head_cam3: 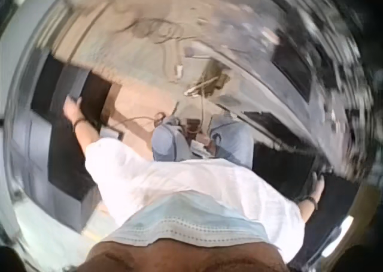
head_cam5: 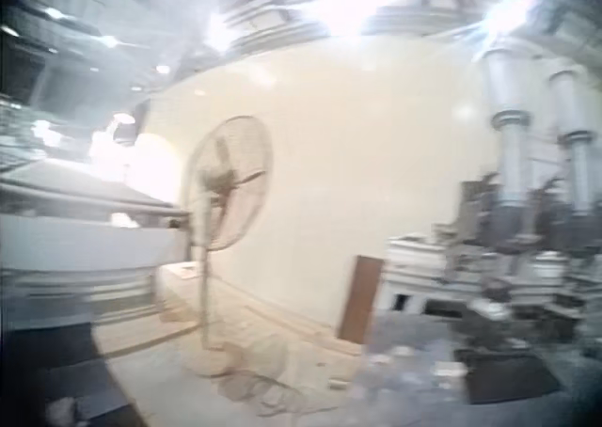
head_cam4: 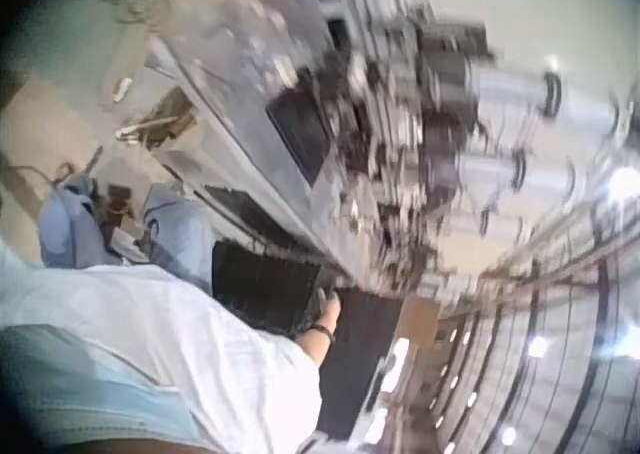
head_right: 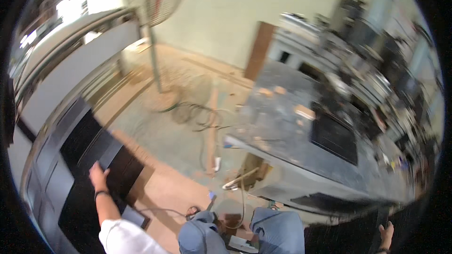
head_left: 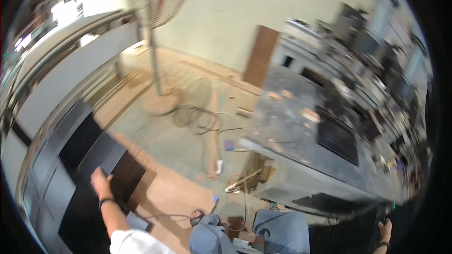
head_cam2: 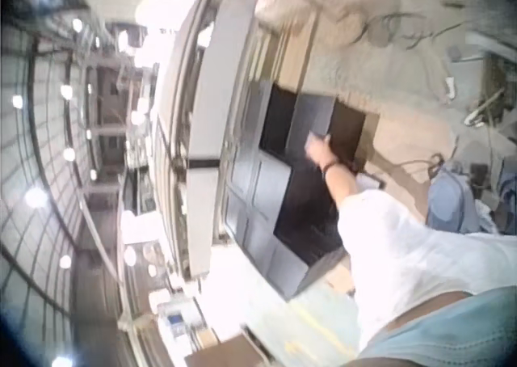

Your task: The person picks up a black panel from a stack, places it onto a machine table for processing, and then moves it to a separate stack. This process is repeated for several panels throughout the video.

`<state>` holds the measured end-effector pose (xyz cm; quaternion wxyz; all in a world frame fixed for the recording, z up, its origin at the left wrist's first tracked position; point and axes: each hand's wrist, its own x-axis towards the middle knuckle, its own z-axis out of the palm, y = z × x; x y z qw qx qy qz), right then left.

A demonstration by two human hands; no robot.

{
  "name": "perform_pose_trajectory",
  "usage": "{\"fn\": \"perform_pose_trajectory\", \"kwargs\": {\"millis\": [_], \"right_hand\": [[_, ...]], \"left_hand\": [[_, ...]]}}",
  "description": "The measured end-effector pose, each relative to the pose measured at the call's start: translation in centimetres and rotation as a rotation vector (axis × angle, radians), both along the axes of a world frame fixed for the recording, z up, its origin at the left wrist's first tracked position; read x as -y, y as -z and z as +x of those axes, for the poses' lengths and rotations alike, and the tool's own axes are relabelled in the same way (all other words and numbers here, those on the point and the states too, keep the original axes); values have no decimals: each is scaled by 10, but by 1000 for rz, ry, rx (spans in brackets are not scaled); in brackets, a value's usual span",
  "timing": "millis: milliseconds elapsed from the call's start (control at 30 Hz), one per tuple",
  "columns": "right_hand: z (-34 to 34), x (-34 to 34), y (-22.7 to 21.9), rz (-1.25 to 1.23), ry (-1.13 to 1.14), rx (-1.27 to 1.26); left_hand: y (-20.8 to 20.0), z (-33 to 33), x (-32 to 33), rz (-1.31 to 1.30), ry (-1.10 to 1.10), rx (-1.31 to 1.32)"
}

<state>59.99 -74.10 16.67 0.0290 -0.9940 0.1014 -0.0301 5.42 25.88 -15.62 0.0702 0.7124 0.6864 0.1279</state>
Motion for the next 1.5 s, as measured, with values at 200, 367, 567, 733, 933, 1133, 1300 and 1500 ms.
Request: {"fn": "perform_pose_trajectory", "kwargs": {"millis": [200,367,567,733,933,1133,1300,1500], "right_hand": [[-97,37,111,-124,114,397],[-110,-34,96,-87,-80,534],[-105,-102,42,66,-313,804],[-41,-165,-8,218,-694,762],[68,-263,34,110,-1075,714],[153,-311,63,52,-1167,428],[155,-356,51,117,-1115,227],[171,-343,63,-87,-1072,293]], "left_hand": [[-52,168,54,529,629,243],[-229,399,273,522,1425,662],[-237,609,427,138,1684,171],[-233,607,454,235,1541,170],[-232,475,435,531,1703,243],[-202,280,350,794,1459,245],[-162,126,294,625,937,100],[-104,41,172,623,533,-95]]}}
